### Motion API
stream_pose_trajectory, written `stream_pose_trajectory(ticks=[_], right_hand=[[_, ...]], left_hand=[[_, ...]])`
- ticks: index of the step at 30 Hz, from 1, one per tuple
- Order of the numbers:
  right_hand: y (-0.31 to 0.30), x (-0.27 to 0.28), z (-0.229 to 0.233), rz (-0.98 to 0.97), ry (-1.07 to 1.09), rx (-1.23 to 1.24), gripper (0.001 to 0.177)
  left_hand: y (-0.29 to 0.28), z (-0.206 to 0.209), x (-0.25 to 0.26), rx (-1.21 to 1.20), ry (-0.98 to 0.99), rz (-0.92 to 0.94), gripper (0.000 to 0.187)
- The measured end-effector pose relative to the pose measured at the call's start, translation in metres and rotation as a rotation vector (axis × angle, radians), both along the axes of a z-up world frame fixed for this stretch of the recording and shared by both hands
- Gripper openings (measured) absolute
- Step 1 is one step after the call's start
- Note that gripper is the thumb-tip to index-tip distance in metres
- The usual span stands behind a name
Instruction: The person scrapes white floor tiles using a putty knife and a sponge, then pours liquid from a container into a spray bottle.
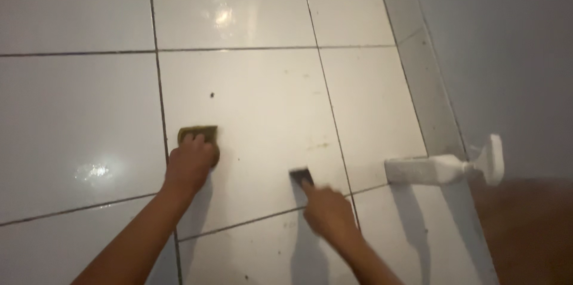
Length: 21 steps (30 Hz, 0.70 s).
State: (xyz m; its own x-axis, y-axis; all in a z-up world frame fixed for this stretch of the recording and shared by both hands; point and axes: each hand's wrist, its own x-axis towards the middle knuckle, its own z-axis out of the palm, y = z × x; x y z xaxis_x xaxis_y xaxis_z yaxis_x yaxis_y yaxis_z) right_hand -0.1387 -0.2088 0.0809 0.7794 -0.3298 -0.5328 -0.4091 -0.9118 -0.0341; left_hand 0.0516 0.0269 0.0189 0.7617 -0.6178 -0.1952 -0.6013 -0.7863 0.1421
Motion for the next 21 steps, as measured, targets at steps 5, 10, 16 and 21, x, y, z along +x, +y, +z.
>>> stream_pose_trajectory(ticks=[5,10,16,21], right_hand=[[-0.03,0.052,-0.01,-0.024,0.107,-0.018,0.064],[-0.05,0.149,-0.007,0.072,-0.143,-0.012,0.06],[-0.017,0.131,0.019,0.019,0.157,0.001,0.063],[-0.035,0.229,-0.005,-0.007,0.009,-0.013,0.061]], left_hand=[[-0.002,-0.009,0.006,-0.06,-0.018,0.024,0.005],[-0.006,-0.009,0.02,-0.082,-0.04,0.04,0.005],[-0.008,-0.008,0.046,-0.084,-0.013,0.11,0.007],[-0.012,-0.016,0.049,-0.188,-0.076,0.145,0.004]])
